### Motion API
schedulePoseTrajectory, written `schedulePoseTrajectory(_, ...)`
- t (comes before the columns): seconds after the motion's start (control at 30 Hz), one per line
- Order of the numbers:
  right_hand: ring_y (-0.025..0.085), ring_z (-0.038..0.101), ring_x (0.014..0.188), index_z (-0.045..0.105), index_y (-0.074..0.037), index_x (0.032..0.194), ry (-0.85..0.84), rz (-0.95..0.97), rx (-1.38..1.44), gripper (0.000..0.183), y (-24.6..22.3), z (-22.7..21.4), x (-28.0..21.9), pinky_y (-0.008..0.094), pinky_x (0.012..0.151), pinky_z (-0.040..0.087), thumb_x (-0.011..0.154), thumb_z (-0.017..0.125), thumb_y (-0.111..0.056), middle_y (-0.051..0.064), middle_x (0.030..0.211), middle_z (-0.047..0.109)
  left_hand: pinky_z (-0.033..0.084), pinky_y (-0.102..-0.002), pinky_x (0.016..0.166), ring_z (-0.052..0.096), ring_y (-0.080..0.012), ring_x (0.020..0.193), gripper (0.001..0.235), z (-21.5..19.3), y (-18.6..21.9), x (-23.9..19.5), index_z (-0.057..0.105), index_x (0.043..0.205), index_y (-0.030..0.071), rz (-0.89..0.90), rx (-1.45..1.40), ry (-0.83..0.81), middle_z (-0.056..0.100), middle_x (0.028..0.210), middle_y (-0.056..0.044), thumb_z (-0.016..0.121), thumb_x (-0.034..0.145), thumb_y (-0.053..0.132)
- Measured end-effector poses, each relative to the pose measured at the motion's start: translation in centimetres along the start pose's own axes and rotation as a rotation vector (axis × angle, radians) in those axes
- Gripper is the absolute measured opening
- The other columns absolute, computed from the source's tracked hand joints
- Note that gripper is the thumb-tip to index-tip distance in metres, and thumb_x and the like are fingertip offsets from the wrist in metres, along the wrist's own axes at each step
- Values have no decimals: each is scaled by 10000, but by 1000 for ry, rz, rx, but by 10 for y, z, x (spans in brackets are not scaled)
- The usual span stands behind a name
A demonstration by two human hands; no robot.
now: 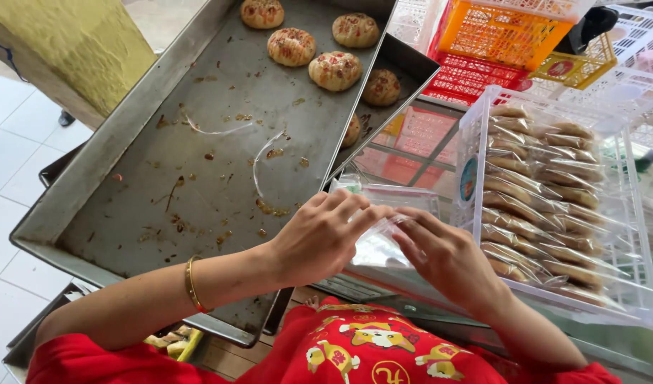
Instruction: Packaging individual pastries into plastic bags and arranging them into a display tray.
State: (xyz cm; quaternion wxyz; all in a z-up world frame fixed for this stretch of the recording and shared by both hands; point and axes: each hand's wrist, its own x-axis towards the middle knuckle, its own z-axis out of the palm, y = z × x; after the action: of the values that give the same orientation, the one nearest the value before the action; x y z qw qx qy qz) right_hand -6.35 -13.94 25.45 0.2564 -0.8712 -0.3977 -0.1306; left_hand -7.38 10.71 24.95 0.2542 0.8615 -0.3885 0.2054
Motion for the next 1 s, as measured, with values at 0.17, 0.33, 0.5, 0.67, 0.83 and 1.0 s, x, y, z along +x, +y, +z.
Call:
schedulePoseTrajectory(0.17, 342, 729, 871, 620, 4, 1205, -192, 88, -96, 356, -11, -8, 25, 438, 665, 602, 891, 710, -138, 151, 1332, 602, 540, -436, 864, 659, -293, 1042, 555, -8, -19, -13, 522, 1406, 125, 135, 145, -47, 593, 1221, -139, 685, 876, 100)
schedulePoseTrajectory(0.33, 353, 713, 946, 636, -88, 1179, -196, 86, -276, 343, -27, -16, 49, 445, 656, 601, 850, 705, -159, 166, 1270, 575, 577, -380, 769, 661, -253, 981, 203, -22, -32, -21, 655, 1103, 122, 288, 340, -124, 598, 1292, -162, 664, 908, 179)
schedulePoseTrajectory(0.5, 342, 704, 1001, 623, -88, 1190, -171, 37, -373, 343, -33, -10, 63, 424, 653, 604, 876, 709, -198, 186, 1276, 581, 577, -374, 878, 671, -254, 1002, 309, -42, -49, -25, 716, 1170, 5, 140, 229, 23, 614, 1347, -173, 652, 883, 99)
schedulePoseTrajectory(0.67, 325, 702, 967, 610, -72, 1308, -170, 14, -430, 460, -43, -1, 76, 408, 626, 601, 892, 714, -236, 200, 1255, 593, 563, -386, 886, 680, -260, 986, 279, -47, -58, -28, 704, 1162, -25, 53, 167, 69, 637, 1379, -146, 644, 905, 65)
schedulePoseTrajectory(0.83, 320, 686, 1059, 587, 7, 1222, -140, -3, -402, 490, -54, 10, 89, 388, 636, 606, 873, 745, -299, 184, 1353, 551, 567, -386, 908, 686, -269, 1006, 380, -52, -64, -34, 651, 1279, -95, 47, 163, 111, 601, 1390, -182, 639, 913, 10)
schedulePoseTrajectory(1.0, 315, 672, 1098, 572, -26, 1322, -62, 10, -408, 588, -55, 29, 101, 391, 687, 616, 848, 760, -319, 158, 1365, 524, 569, -393, 902, 684, -267, 998, 448, -62, -70, -40, 611, 1336, -100, 55, 211, 123, 588, 1413, -191, 648, 901, 1)
